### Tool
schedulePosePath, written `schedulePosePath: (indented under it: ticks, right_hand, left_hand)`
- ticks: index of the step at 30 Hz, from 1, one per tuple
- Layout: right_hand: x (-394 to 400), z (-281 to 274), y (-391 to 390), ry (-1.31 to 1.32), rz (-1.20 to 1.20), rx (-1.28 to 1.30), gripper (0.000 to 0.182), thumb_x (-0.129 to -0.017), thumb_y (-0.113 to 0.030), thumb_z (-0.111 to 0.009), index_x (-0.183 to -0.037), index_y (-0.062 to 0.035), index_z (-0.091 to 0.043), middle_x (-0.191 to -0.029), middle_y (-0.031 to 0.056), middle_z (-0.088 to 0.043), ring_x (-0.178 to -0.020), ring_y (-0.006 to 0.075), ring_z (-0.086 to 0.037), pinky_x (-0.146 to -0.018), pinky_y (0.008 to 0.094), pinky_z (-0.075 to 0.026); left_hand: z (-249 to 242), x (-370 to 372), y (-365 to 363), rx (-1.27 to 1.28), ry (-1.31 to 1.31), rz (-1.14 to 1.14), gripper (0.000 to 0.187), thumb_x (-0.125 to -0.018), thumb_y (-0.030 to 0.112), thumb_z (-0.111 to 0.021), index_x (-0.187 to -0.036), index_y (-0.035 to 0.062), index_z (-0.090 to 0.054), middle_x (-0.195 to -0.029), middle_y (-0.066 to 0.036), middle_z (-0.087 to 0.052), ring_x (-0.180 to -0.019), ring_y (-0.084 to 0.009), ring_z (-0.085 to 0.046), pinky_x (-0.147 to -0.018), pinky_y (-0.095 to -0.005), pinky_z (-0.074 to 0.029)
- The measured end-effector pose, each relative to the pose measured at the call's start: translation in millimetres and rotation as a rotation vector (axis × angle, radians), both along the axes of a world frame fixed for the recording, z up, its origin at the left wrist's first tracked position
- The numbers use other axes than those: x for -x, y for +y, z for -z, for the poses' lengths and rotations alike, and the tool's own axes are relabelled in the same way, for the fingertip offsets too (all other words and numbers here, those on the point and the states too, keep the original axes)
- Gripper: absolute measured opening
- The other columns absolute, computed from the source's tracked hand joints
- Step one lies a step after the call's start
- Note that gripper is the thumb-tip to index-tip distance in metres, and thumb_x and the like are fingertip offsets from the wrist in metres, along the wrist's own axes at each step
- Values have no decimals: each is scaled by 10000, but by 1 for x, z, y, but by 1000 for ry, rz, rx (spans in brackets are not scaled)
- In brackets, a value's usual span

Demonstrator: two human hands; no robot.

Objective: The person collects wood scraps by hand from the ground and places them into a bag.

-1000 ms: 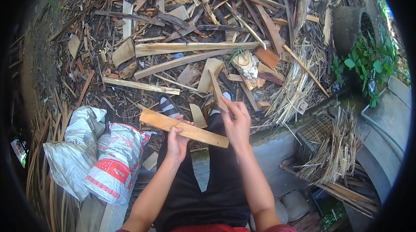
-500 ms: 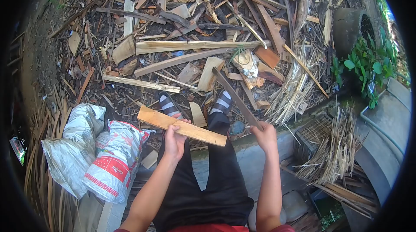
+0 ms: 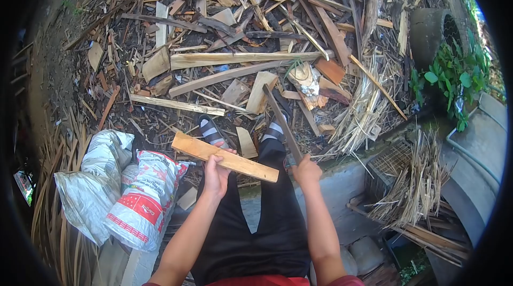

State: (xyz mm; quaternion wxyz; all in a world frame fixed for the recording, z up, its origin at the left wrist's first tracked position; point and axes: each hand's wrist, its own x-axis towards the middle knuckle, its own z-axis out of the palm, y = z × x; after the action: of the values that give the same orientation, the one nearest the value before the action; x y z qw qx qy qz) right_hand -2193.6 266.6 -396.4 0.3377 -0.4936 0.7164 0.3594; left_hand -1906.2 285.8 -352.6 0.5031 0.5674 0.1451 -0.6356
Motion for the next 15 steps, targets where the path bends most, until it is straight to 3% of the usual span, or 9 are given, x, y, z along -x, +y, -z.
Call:
schedulePosePath:
  ticks: [4, 7, 10, 13, 15]
  right_hand:
    - [-3, -1, 1, 47, -14, 174, 627, -829, -419, -723, -1283, -21, -552, -1032, 289, -724, -1013, 439, -712, -878, 516, -561]
    - [5, -4, 3, -131, 29, 229, 556, -860, -417, -725, -1244, -58, -542, -924, 192, -732, -917, 317, -745, -797, 460, -572]
    - [11, -1, 9, -500, 620, 150, 441, -895, -397, -714, -1159, -69, -584, -763, 76, -639, -661, 189, -648, -590, 357, -502]
    - [8, -17, 9, -671, 1003, -37, 318, -954, -357, -672, -1115, -90, -609, -672, -12, -482, -511, 91, -422, -464, 282, -327]
    - [-3, -28, 9, -729, 1111, -65, 281, -996, -352, -622, -1143, -113, -611, -669, -34, -427, -491, 67, -351, -448, 267, -247]
  left_hand:
    - [-2, -3, 1, 1, -8, -7, 494, -866, 133, -522, -1352, 47, -501, -1122, -153, -630, -1172, -305, -630, -1058, -463, -497]
    - [-4, -5, 0, -6, -2, -10, 491, -869, 135, -521, -1351, 45, -500, -1122, -152, -630, -1172, -302, -629, -1054, -462, -502]
    - [-4, -6, 0, -15, 0, -11, 489, -876, 139, -517, -1355, 43, -496, -1124, -151, -631, -1167, -294, -629, -1051, -456, -505]
    - [-3, -5, -1, -20, 3, 0, 486, -885, 145, -516, -1359, 43, -495, -1129, -148, -634, -1161, -282, -630, -1047, -447, -507]
    - [-3, -5, -3, -32, 14, 6, 484, -890, 148, -519, -1362, 43, -496, -1132, -145, -635, -1158, -272, -630, -1045, -441, -508]
